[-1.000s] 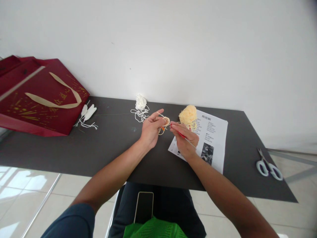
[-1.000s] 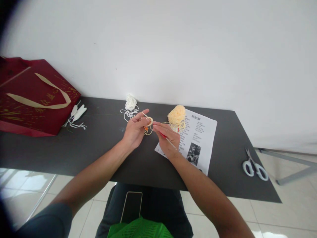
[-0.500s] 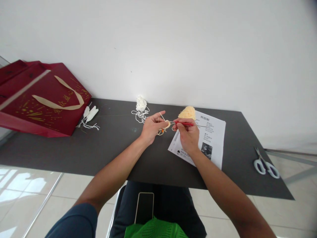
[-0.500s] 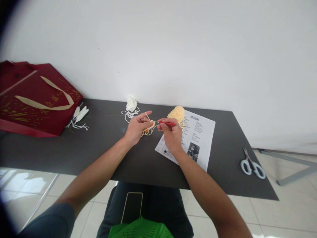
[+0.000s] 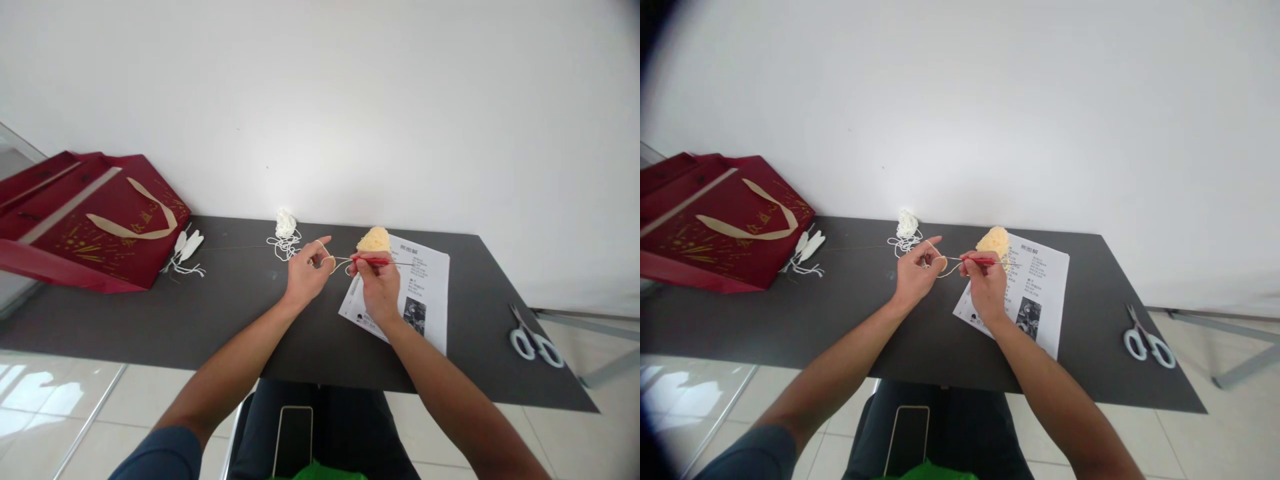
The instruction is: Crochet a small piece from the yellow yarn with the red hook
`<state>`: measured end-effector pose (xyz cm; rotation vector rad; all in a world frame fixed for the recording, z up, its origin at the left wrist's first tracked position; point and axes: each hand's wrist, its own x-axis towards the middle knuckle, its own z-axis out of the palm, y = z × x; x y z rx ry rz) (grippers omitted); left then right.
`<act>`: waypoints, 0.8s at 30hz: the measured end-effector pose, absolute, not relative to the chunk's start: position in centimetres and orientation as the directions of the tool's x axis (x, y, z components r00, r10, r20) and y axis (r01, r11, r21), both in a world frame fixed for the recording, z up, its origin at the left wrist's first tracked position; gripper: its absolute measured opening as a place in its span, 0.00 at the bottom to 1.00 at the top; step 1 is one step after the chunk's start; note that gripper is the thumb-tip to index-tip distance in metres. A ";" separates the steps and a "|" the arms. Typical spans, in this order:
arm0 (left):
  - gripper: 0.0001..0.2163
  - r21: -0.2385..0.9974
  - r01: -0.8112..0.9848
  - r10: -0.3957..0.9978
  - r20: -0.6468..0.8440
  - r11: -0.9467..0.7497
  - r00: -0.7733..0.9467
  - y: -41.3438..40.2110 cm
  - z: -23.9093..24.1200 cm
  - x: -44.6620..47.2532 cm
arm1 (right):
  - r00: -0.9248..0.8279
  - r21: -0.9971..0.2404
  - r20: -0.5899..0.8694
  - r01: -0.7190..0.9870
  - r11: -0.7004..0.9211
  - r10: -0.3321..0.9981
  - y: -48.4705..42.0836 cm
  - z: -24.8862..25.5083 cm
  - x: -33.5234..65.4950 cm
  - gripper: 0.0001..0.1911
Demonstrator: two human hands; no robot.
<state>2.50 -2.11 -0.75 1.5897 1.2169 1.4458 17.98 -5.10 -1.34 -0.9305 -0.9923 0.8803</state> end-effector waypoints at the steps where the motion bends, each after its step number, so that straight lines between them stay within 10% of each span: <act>1: 0.17 0.911 0.195 0.927 0.373 -0.362 -0.023 -2.1 -0.7 2.4 | 0.293 -0.921 0.273 -0.194 0.337 0.916 -5.0 -1.4 18.1 0.06; 13: 0.23 0.949 -0.307 0.988 0.112 -0.073 0.111 -1.0 -0.8 2.2 | 0.218 -0.835 0.267 -0.434 0.338 0.939 -4.7 -0.9 18.4 0.08; 24: 0.16 0.962 -0.258 0.994 0.099 -0.083 0.048 -1.7 -0.9 3.1 | 0.181 -0.762 -0.039 -0.642 0.088 0.983 -4.8 -1.4 17.4 0.11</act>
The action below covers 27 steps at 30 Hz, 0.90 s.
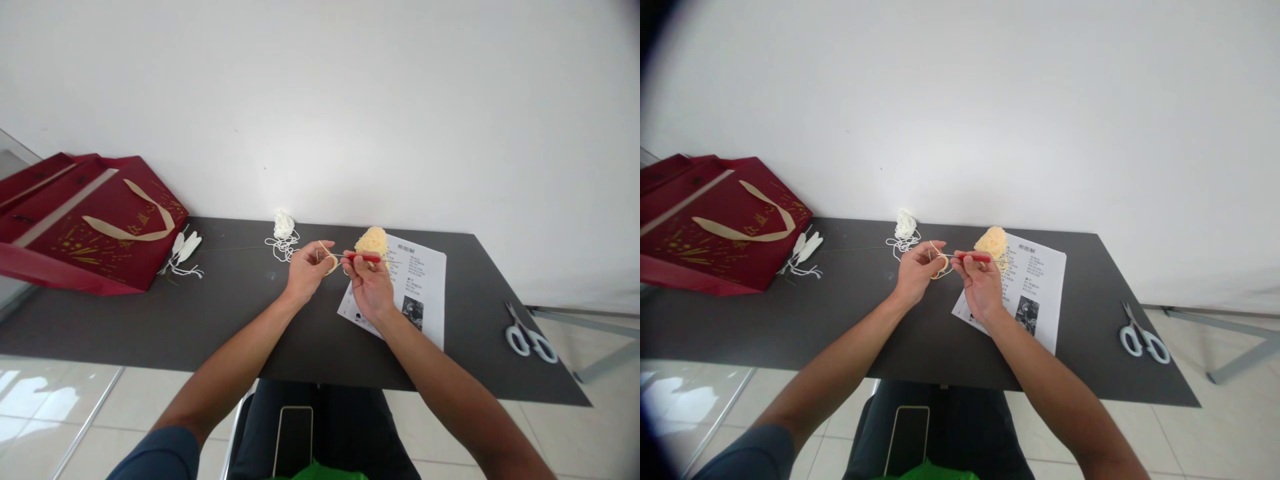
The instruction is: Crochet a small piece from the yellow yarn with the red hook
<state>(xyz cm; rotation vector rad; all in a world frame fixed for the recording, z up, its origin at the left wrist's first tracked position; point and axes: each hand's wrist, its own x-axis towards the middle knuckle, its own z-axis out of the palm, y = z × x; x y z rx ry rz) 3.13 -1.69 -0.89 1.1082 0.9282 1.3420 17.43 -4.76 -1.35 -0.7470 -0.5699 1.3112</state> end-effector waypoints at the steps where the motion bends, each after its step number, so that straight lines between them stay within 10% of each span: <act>1: 0.17 0.960 -0.263 0.994 0.105 -0.093 0.032 -1.7 -0.8 3.2 | 0.181 -0.760 -0.039 -0.644 0.088 0.983 -4.8 -1.4 17.3 0.11; 27: 0.29 0.760 -0.627 0.983 -0.103 0.174 0.149 -1.6 -0.3 3.1 | 0.223 -0.871 0.490 0.105 0.479 0.842 -6.7 -2.9 16.7 0.11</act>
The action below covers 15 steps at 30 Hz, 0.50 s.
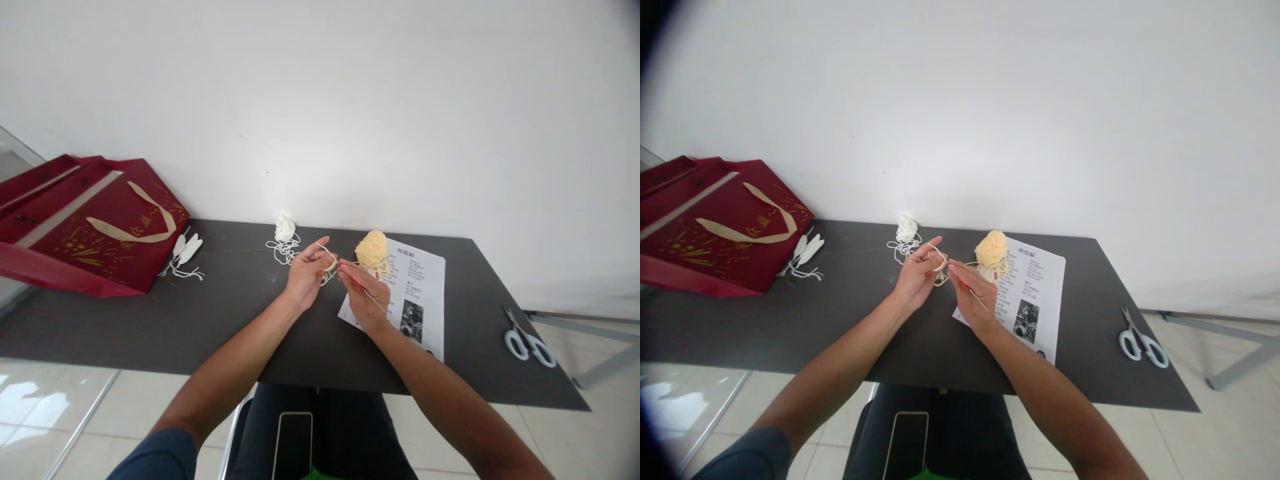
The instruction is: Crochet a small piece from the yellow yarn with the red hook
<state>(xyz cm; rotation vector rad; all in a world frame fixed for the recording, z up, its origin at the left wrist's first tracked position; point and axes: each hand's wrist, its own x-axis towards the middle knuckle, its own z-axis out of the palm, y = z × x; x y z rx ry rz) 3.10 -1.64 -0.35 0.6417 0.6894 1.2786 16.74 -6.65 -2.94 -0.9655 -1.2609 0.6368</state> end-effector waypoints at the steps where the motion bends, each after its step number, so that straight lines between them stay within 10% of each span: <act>1: 0.29 0.751 -0.633 0.982 -0.114 0.186 0.152 -1.6 -0.3 3.1 | 0.211 -0.863 0.505 0.116 0.492 0.837 -6.6 -3.0 16.8 0.12; 15: 0.28 0.739 -0.660 0.990 -0.122 0.137 0.069 -1.9 -0.4 3.4 | 0.224 -0.883 0.470 0.106 0.458 0.854 -6.7 -2.7 16.5 0.13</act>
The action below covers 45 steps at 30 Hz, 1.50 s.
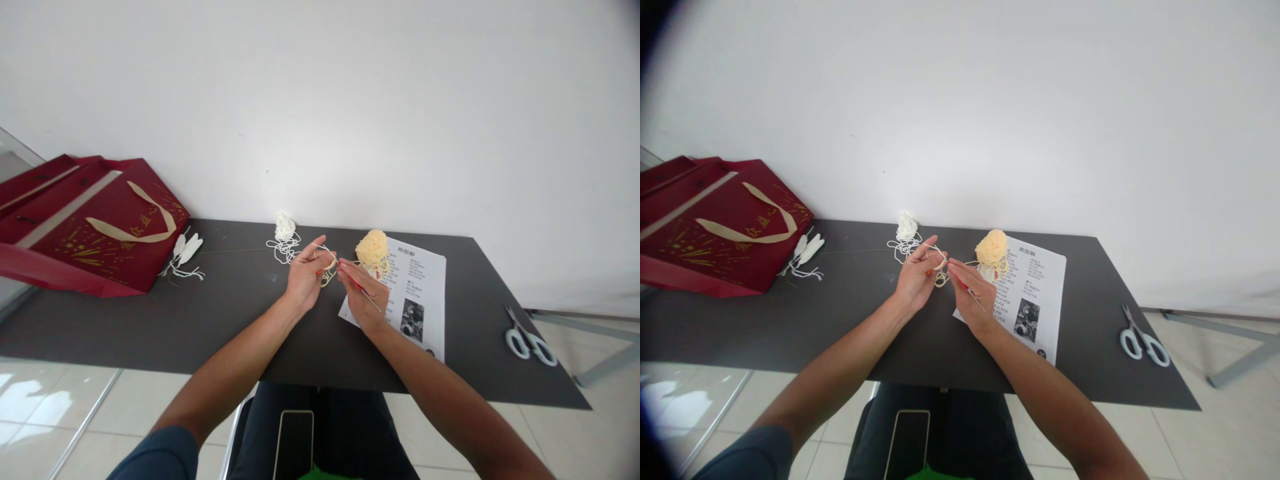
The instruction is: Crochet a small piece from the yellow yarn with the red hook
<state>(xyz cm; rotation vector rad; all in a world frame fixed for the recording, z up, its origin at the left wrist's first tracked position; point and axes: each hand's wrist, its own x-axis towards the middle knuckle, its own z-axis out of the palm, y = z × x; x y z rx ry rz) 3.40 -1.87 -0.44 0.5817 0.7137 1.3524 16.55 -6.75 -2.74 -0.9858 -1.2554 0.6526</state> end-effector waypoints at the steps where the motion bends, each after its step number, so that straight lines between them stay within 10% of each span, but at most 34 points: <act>1: 0.28 0.730 -0.669 0.990 -0.127 0.140 0.069 -1.9 -0.4 3.4 | 0.218 -0.885 0.465 0.101 0.455 0.858 -6.7 -2.8 16.6 0.13; 17: 0.30 0.752 -0.639 0.986 -0.099 0.162 0.133 -1.5 -0.4 3.1 | 0.165 -0.865 0.105 -0.471 0.172 0.981 -4.8 -1.2 17.2 0.06; 45: 0.17 0.935 -0.354 0.974 0.103 -0.025 0.202 -0.6 -1.0 1.8 | 0.202 -0.877 0.257 -0.363 0.315 0.945 -4.4 -1.0 18.8 0.07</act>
